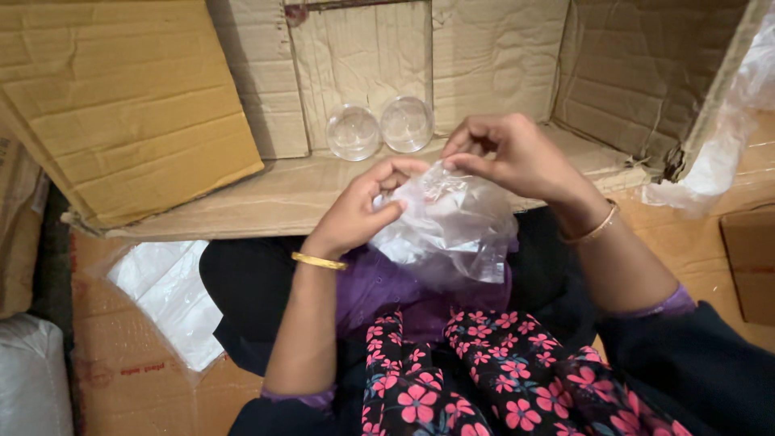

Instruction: The person sits on the floor in front of an open cardboard box of clear plastic containers. They take each container, pull a plastic bag over it, tuck and twist the bag closed, and set the wrapped container aside, working through the box one at a time.

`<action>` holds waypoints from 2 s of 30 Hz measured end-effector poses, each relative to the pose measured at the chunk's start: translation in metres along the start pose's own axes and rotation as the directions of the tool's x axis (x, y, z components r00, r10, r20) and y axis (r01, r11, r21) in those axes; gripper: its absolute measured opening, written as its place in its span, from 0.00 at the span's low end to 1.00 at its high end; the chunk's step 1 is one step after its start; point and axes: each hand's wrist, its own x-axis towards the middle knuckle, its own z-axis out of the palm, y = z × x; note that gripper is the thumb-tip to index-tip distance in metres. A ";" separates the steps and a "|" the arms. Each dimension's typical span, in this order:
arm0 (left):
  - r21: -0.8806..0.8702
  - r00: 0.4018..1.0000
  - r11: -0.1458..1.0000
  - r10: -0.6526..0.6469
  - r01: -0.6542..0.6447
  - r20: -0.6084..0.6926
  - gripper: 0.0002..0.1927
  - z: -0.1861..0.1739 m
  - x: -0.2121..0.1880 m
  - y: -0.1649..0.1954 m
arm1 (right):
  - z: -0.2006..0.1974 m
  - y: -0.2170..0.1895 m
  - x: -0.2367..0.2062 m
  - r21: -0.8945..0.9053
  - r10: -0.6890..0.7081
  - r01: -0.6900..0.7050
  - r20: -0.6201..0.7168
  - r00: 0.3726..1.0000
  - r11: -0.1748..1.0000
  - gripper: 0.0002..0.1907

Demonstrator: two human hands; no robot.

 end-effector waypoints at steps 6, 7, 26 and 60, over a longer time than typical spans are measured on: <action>-0.009 0.994 0.997 0.072 -0.073 -0.081 0.27 0.002 0.014 -0.002 | 0.015 0.029 -0.010 0.222 -0.076 0.105 -0.135 0.988 0.969 0.10; 0.098 0.987 0.994 0.061 -0.047 -0.151 0.23 0.004 0.018 -0.006 | 0.017 0.029 -0.010 0.250 -0.099 0.137 -0.159 0.982 0.958 0.10; 0.012 0.950 1.000 -0.020 0.025 -0.311 0.13 0.030 0.026 -0.026 | 0.040 0.006 -0.025 -0.160 -0.074 0.002 -0.447 0.891 0.987 0.07; 0.658 0.876 0.691 0.074 0.299 -0.476 0.07 -0.084 0.074 -0.055 | -0.018 0.108 0.065 0.208 0.255 -0.241 -0.047 0.966 0.948 0.06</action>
